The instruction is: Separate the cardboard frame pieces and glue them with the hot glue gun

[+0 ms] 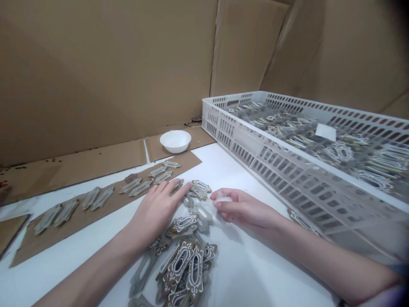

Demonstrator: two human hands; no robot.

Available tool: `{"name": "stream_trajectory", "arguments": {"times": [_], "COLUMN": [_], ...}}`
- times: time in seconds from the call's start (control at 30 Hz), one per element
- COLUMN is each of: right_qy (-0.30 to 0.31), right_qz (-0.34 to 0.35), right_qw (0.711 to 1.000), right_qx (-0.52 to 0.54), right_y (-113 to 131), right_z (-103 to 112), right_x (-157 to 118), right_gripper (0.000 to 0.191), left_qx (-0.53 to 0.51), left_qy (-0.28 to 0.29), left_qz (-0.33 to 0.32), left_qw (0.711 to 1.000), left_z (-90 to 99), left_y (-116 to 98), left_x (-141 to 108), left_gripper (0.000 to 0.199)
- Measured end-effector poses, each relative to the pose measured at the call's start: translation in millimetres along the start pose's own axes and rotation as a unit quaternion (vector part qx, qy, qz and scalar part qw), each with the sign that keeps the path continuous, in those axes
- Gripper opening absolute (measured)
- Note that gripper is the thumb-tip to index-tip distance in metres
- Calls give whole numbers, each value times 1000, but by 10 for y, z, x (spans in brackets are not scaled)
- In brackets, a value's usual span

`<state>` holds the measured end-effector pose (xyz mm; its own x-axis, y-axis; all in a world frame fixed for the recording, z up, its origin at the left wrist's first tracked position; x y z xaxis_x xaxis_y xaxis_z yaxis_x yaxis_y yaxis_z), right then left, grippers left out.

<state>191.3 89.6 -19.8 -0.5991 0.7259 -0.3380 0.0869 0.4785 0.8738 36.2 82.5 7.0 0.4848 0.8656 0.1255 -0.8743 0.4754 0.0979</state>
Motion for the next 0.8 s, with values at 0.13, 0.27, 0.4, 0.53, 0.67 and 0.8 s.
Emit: {"name": "stream_trajectory", "arguments": {"times": [0.13, 0.27, 0.4, 0.53, 0.67, 0.8], "right_qy": [-6, -10, -27, -54, -35, -23], "right_qz": [6, 11, 20, 54, 117, 137], "right_qw": [999, 998, 991, 970, 952, 944], "right_qx": [-35, -69, -128, -231, -279, -300], "right_y": [10, 22, 43, 107, 159, 150], "right_z": [1, 1, 10, -1, -83, -130], "right_x": [8, 19, 2, -39, -67, -81], "right_gripper": [16, 15, 14, 10, 8, 8], "left_qx": [-16, -51, -176, -349, -456, -503], "left_qy": [0, 13, 29, 40, 48, 54], "left_qz": [-26, -7, 63, 127, 122, 123], "left_qw": [1000, 999, 982, 927, 880, 854], "left_z": [-102, -43, 28, 29, 7, 3], "left_y": [2, 60, 135, 129, -24, -159], "left_x": [-4, 2, 5, -21, -45, -70], "left_gripper": [32, 20, 11, 9, 15, 16]}}
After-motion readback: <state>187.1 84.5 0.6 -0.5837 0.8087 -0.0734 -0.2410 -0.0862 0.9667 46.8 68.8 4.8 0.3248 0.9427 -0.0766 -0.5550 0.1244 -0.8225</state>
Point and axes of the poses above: each hand's wrist, its own x-axis towards the middle knuckle, its own z-axis out of the back of the hand, y = z × x, the point moved 6 cm from there along x, towards the middle knuckle, and after that the axes turned 6 degrees about y, right-handed, at the moved point
